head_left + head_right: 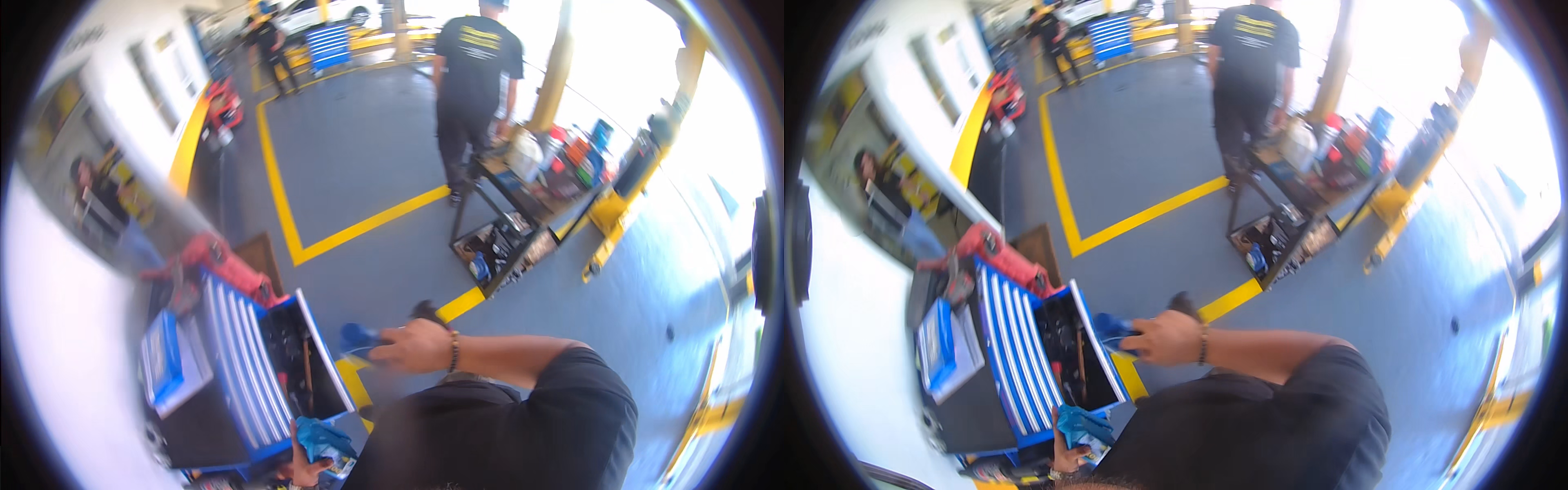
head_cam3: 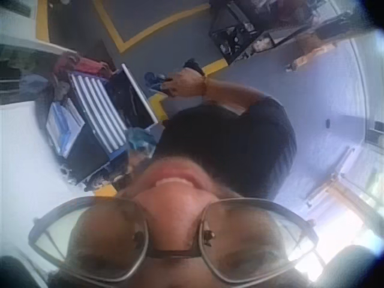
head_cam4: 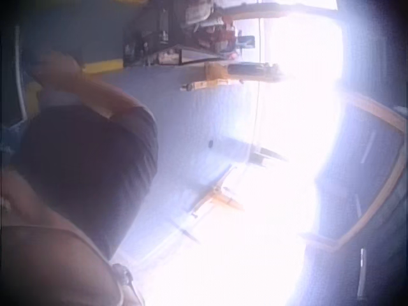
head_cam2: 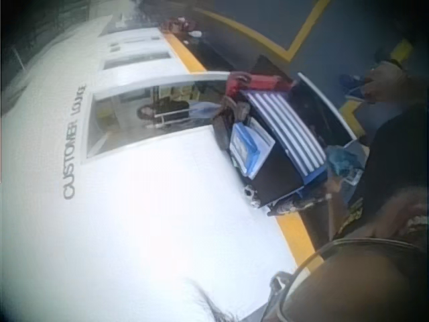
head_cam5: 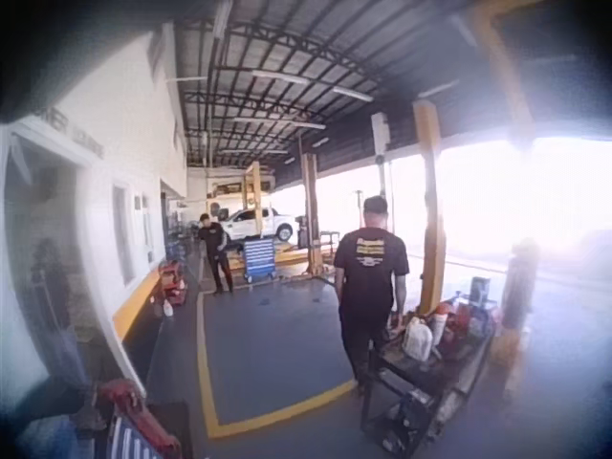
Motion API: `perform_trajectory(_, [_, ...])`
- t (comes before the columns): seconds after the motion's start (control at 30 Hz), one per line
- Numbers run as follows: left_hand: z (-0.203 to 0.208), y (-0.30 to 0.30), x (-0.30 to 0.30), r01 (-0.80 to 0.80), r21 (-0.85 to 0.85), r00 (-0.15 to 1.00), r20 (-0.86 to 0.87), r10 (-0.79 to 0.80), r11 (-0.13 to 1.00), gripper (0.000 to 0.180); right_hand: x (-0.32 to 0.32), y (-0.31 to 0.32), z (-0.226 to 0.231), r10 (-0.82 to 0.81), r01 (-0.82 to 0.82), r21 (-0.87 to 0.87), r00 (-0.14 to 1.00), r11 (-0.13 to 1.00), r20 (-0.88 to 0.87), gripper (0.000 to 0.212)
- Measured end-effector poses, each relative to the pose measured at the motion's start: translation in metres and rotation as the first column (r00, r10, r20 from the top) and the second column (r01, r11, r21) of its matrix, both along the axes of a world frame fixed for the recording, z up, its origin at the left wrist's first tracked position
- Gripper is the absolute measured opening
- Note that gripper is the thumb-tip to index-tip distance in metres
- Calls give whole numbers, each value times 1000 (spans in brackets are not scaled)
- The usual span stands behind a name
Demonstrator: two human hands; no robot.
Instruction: The person wipes several blue plastic bottles and a red cloth on a workbench in an auto repair shop, then places them into a blue tool chest. The person also handles a red cap and a box labeled Bell Crank.
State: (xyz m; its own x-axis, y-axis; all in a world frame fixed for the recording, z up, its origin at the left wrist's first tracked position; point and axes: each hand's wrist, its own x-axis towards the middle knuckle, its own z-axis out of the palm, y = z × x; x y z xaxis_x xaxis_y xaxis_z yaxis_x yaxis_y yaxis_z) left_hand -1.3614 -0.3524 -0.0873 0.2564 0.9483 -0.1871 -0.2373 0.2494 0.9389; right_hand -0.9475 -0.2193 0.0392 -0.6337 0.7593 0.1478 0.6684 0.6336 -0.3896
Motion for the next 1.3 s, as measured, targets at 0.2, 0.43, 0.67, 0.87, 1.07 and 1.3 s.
perform_trajectory(0.2, [3, 116, 192, 283, 130, 938, -245, -246, 950, 147, 246, -151, -59, -717, 716, 85, 673, 693, 179, 38])
perform_trajectory(0.43, [-4, 136, 482, 602, -13, 794, -98, -600, 799, 135, 466, -313, -61, -973, 989, -16, 147, 147, 177, 38])
perform_trajectory(0.67, [-9, 154, 622, 756, 47, 646, -212, -734, 652, 137, 656, -305, -26, -984, 998, 28, 58, 64, 166, 37])
perform_trajectory(0.87, [-9, 222, 704, 706, 130, 705, -35, -709, 696, 142, 792, -160, 37, -976, 968, 187, 190, 167, -110, 28])
perform_trajectory(1.07, [19, 289, 794, 686, 158, 727, -93, -681, 710, 141, 939, 47, 54, -908, 857, 335, 420, 391, -14, 20])
perform_trajectory(1.3, [13, 300, 897, 450, 420, 840, -498, -215, 788, 138, 1061, 249, 3, -760, 761, 88, 618, 643, 202, 22])
